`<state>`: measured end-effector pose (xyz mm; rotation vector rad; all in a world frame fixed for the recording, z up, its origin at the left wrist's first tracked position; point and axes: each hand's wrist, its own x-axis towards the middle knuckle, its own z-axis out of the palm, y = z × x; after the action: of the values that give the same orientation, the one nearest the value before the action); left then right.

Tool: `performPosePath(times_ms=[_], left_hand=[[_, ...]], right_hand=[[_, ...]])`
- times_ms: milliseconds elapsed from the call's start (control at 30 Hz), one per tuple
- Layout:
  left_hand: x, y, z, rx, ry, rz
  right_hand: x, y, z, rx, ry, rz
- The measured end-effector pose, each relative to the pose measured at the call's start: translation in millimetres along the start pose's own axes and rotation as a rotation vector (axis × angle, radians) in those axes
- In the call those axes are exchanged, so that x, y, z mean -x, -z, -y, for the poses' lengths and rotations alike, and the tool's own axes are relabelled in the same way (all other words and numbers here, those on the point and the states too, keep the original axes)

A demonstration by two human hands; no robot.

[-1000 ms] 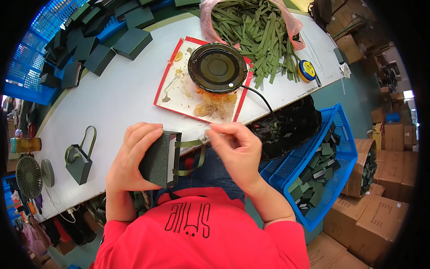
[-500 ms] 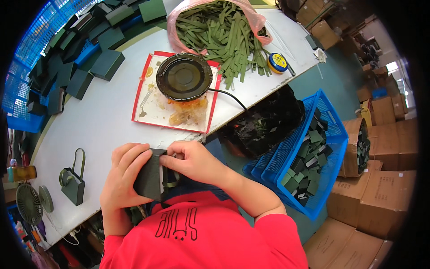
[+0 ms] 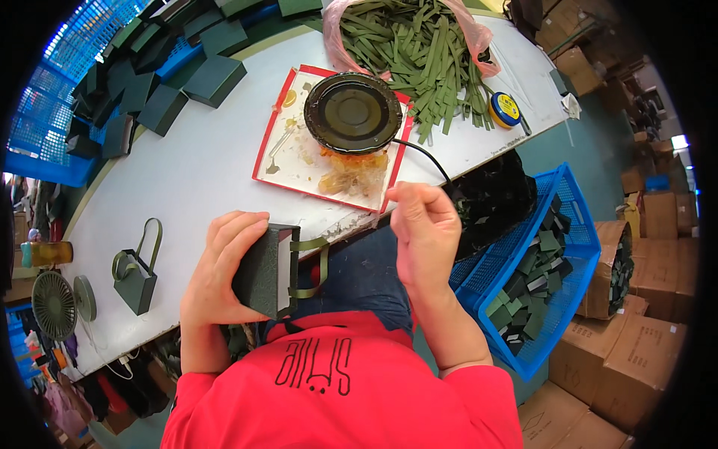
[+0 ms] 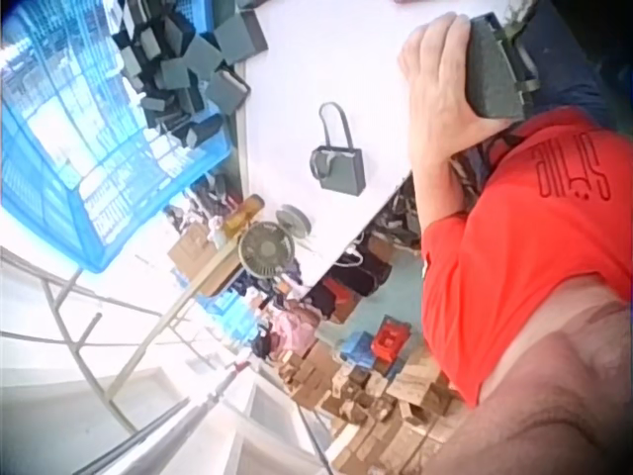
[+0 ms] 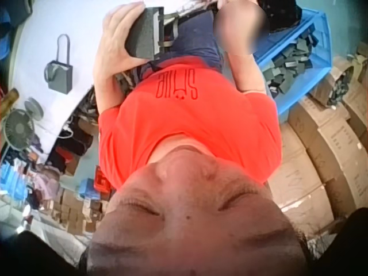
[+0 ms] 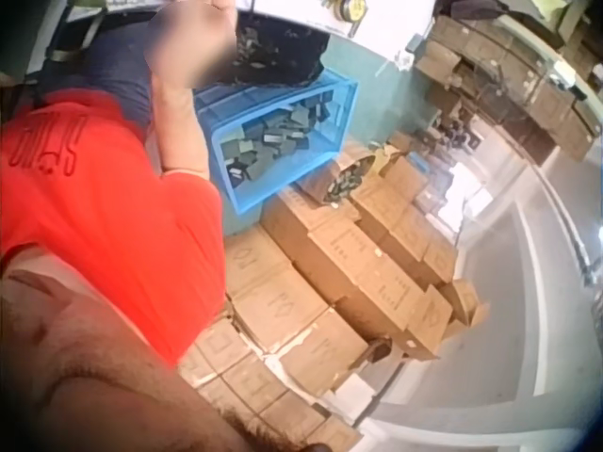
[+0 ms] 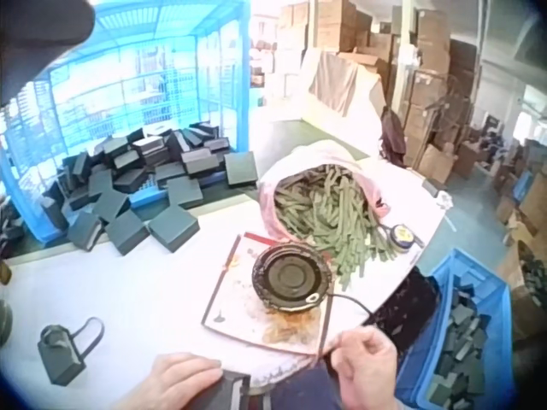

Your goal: The person assembles small green rectangular boxes by hand. They pick up a green strip, wrap it around a box, and secure it, repeating this process for multiple boxes. The person places finished boxes into a blue crate and occasionally moves other boxes on the table.

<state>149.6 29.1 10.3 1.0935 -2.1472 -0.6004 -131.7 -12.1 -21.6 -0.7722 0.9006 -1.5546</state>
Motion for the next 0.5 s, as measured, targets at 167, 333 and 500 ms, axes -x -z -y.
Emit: performPosePath(times_ms=[167, 333, 500], left_hand=[[14, 3, 7, -0.115, 0.222, -0.122], [28, 19, 24, -0.501, 0.684, -0.199], [51, 41, 43, -0.416, 0.76, -0.155]], right_hand=[[-38, 20, 43, -0.065, 0.298, -0.153], [-98, 97, 47, 0.589, 0.316, -0.375], [-146, 154, 26, 1.143, 0.405, -0.403]])
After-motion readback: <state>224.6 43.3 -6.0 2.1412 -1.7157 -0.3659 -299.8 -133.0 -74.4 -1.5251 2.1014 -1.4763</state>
